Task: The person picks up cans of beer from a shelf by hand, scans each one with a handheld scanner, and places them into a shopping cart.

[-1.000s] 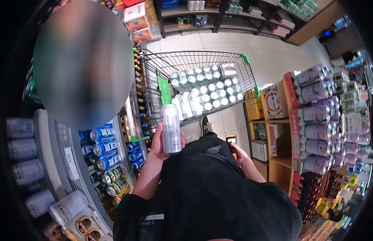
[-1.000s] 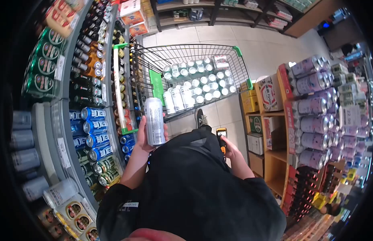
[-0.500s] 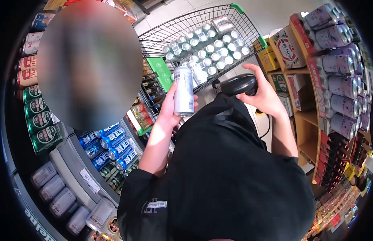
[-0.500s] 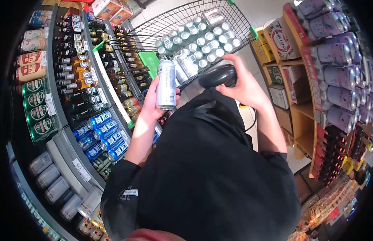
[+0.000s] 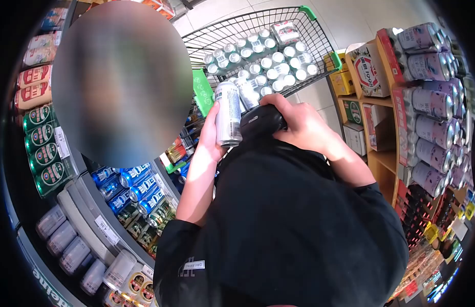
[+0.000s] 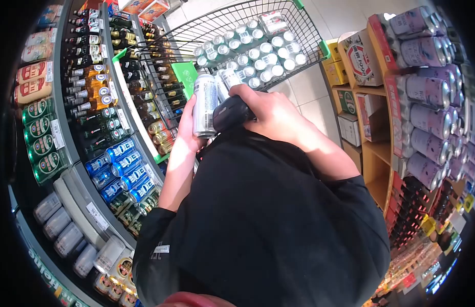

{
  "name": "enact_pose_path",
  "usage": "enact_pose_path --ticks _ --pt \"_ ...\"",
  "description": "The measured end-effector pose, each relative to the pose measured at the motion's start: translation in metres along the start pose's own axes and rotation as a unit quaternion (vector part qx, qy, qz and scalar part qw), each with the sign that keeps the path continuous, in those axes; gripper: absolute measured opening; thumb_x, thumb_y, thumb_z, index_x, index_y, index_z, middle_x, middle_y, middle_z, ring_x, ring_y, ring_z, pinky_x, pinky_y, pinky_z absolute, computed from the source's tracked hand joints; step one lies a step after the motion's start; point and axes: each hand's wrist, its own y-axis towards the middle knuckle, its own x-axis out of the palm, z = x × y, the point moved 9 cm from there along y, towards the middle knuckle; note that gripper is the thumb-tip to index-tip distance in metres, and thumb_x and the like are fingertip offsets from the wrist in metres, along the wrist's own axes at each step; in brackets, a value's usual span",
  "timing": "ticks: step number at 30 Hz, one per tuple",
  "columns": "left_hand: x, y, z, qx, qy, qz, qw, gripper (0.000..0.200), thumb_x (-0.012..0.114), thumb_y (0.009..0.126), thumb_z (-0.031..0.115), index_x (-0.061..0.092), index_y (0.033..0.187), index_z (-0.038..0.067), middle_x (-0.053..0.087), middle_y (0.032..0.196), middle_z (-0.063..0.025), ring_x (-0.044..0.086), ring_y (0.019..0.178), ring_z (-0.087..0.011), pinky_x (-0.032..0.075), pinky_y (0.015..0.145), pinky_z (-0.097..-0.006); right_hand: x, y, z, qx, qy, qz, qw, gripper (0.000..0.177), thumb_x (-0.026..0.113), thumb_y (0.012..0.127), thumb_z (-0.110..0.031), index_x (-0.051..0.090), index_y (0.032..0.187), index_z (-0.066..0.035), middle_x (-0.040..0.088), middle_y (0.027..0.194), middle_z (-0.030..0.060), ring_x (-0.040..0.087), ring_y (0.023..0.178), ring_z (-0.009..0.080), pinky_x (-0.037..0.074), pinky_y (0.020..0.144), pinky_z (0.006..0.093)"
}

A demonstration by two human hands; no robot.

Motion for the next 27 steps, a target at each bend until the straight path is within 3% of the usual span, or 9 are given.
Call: enact_pose_path --ticks 3,7,13,16,19,21,23,25,27 --pt "0.006 0.004 -0.005 -0.054 0.03 -0.127 0.99 0.058 0.048 0.103 0.052 0.051 0.136 0.004 0.069 0.105 -0.0179 0.073 0.085 -0.0304 0.063 0.071 -0.044 -0.014 -0.005 0.013 -0.006 0.008 0.032 0.999 0.065 0.071 0.072 -0.004 0.049 0.133 -0.01 0.071 0.097 0.0195 0.071 0.089 0.0396 0.054 0.077 0.0435" --pt "-0.002 0.019 -0.019 -0.055 0.06 -0.116 0.99 0.064 0.051 0.1 0.057 0.051 0.137 0.005 0.068 0.113 -0.0207 0.073 0.085 -0.032 0.063 0.071 -0.0456 -0.046 -0.026 0.071 0.085 -0.025 0.09 0.992 0.062 0.074 0.082 -0.003 0.044 0.136 -0.009 0.069 0.102 0.0203 0.07 0.091 0.0367 0.054 0.079 0.0397" --pt "0.008 0.029 -0.029 -0.038 0.085 -0.124 0.988 0.067 0.053 0.101 0.052 0.046 0.141 -0.002 0.069 0.111 -0.0212 0.073 0.093 -0.0327 0.063 0.078 -0.0457 -0.024 -0.11 0.306 0.449 -0.148 -0.084 0.877 0.069 0.073 0.087 -0.023 0.037 0.139 0.004 0.068 0.112 0.0301 0.068 0.107 0.042 0.053 0.089 0.0454" --pt "0.021 0.035 -0.027 -0.026 0.06 -0.157 0.985 0.069 0.061 0.098 0.048 0.047 0.142 -0.003 0.067 0.117 -0.0198 0.071 0.101 -0.0314 0.062 0.083 -0.0484 0.01 -0.125 0.332 0.51 -0.159 -0.232 0.813 0.064 0.07 0.089 -0.035 0.05 0.134 0.006 0.067 0.119 0.0288 0.066 0.112 0.0408 0.052 0.097 0.0443" --pt "0.02 0.043 -0.029 -0.037 0.057 -0.188 0.98 0.072 0.07 0.094 0.044 0.045 0.143 -0.002 0.066 0.119 -0.0179 0.07 0.105 -0.0308 0.061 0.087 -0.0498 -0.011 -0.076 0.291 0.418 -0.27 -0.123 0.858 0.057 0.067 0.091 -0.039 0.056 0.134 -0.003 0.068 0.122 0.024 0.067 0.112 0.0377 0.054 0.094 0.0454" --pt "0.03 0.048 -0.025 0.033 0.176 -0.201 0.963 0.082 0.069 0.091 0.053 0.042 0.147 -0.001 0.064 0.122 -0.0198 0.069 0.107 -0.0321 0.061 0.085 -0.0484 -0.024 -0.023 0.253 0.334 -0.168 -0.02 0.927 0.053 0.063 0.096 -0.036 0.054 0.139 -0.006 0.07 0.118 0.0209 0.067 0.113 0.0332 0.053 0.095 0.0435" --pt "0.053 0.054 -0.024 0.055 0.19 -0.208 0.958 0.082 0.064 0.094 0.054 0.039 0.149 -0.002 0.063 0.125 -0.0222 0.069 0.107 -0.0321 0.062 0.086 -0.0458 -0.011 0.028 0.219 0.228 0.156 -0.003 0.961 0.05 0.058 0.101 -0.031 0.051 0.142 -0.005 0.07 0.117 0.0152 0.065 0.114 0.0269 0.051 0.098 0.0406" --pt "0.054 0.071 -0.042 -0.04 0.121 -0.226 0.966 0.08 0.055 0.098 0.056 0.037 0.15 -0.002 0.063 0.128 -0.0248 0.07 0.105 -0.0332 0.062 0.086 -0.0444 0.003 0.058 0.187 0.194 0.528 -0.006 0.827 0.049 0.063 0.1 -0.029 0.051 0.14 -0.003 0.064 0.121 0.0121 0.062 0.11 0.0203 0.051 0.094 0.0379" --pt "0.056 0.087 -0.055 -0.077 0.069 -0.246 0.964 0.075 0.042 0.102 0.057 0.039 0.149 -0.001 0.062 0.129 -0.0271 0.071 0.104 -0.0346 0.061 0.087 -0.0451 0.02 0.086 0.187 0.17 0.565 -0.038 0.806 0.052 0.066 0.098 -0.029 0.05 0.14 -0.003 0.062 0.123 0.0119 0.06 0.11 0.0206 0.05 0.095 0.0377"
